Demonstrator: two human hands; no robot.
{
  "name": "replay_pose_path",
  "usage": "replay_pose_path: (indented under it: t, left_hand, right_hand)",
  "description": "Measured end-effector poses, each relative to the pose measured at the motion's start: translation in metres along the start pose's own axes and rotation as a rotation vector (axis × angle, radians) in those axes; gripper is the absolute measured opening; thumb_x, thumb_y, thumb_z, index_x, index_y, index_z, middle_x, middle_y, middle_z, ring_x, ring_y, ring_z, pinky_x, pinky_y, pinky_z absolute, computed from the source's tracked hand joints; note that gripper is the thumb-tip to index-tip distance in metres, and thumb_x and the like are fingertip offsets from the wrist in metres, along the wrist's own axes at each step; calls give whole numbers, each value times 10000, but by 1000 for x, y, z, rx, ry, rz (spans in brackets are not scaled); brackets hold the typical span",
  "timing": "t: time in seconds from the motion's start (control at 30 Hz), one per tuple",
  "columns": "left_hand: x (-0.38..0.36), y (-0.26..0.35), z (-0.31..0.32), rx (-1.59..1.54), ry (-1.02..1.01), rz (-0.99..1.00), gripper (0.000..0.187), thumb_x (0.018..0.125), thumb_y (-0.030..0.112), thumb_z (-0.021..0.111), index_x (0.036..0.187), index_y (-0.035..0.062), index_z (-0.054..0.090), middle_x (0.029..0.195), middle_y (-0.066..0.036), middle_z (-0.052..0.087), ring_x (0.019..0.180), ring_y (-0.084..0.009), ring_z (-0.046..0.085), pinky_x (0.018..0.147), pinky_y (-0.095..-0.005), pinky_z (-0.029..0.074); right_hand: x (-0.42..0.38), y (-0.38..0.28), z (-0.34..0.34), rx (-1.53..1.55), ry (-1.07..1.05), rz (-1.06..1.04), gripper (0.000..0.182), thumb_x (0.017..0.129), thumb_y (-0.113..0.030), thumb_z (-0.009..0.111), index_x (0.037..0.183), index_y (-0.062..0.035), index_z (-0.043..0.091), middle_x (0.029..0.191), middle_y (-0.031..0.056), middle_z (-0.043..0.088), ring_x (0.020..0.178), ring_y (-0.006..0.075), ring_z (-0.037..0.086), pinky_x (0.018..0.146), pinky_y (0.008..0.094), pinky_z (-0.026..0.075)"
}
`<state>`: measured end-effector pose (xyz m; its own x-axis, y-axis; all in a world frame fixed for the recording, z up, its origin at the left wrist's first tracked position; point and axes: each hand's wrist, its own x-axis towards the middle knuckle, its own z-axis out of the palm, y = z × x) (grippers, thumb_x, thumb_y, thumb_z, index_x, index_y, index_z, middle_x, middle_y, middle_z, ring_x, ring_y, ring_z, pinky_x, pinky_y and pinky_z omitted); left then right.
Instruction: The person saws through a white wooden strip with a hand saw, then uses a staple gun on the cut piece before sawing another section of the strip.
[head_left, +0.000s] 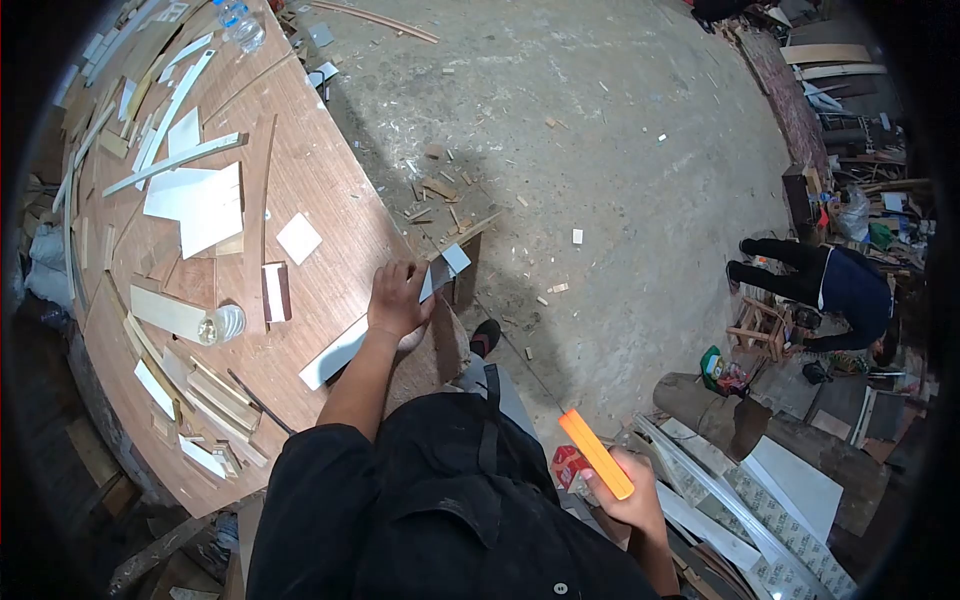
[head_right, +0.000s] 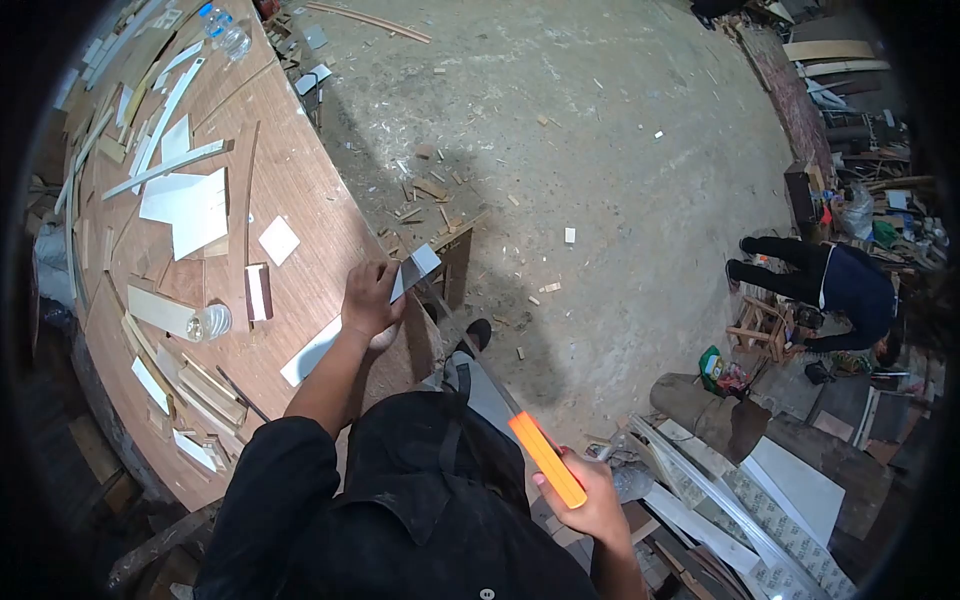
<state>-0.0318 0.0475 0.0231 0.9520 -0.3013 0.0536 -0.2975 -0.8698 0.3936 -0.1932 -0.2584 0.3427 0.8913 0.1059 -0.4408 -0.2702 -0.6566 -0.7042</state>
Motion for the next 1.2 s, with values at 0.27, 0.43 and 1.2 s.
replay_pose_path:
  t: [0.27,0.43,1.2]
  left_hand:
    - [0,0,2,-29,72,1,573,757,350,740,1250,122,557,1121,-103,551,1069,-307,528,904,-443,442]
    - [1,-2,4,-26,85,3,566,746,361,738,1230,118,573,1085,-95,564,1041,-301,543,872,-436,455]
    - [3,-4,-6,-114,92,-4,531,792,364,693,1237,90,602,1044,-97,562,996,-279,557,853,-422,452]
  right_hand:
    - [11,-49,-6,27,-86,257,319,899,-234,727,1104,-5,641,837,140,669,746,283,697,682,351,521]
    - [34,-96,-29,-110,-234,322,459,893,-375,734,1175,-41,595,883,170,670,818,378,684,701,403,527]
    - [160,-126,6,-145,-264,237,289,954,-308,671,1018,-34,604,712,143,628,641,312,658,625,378,505]
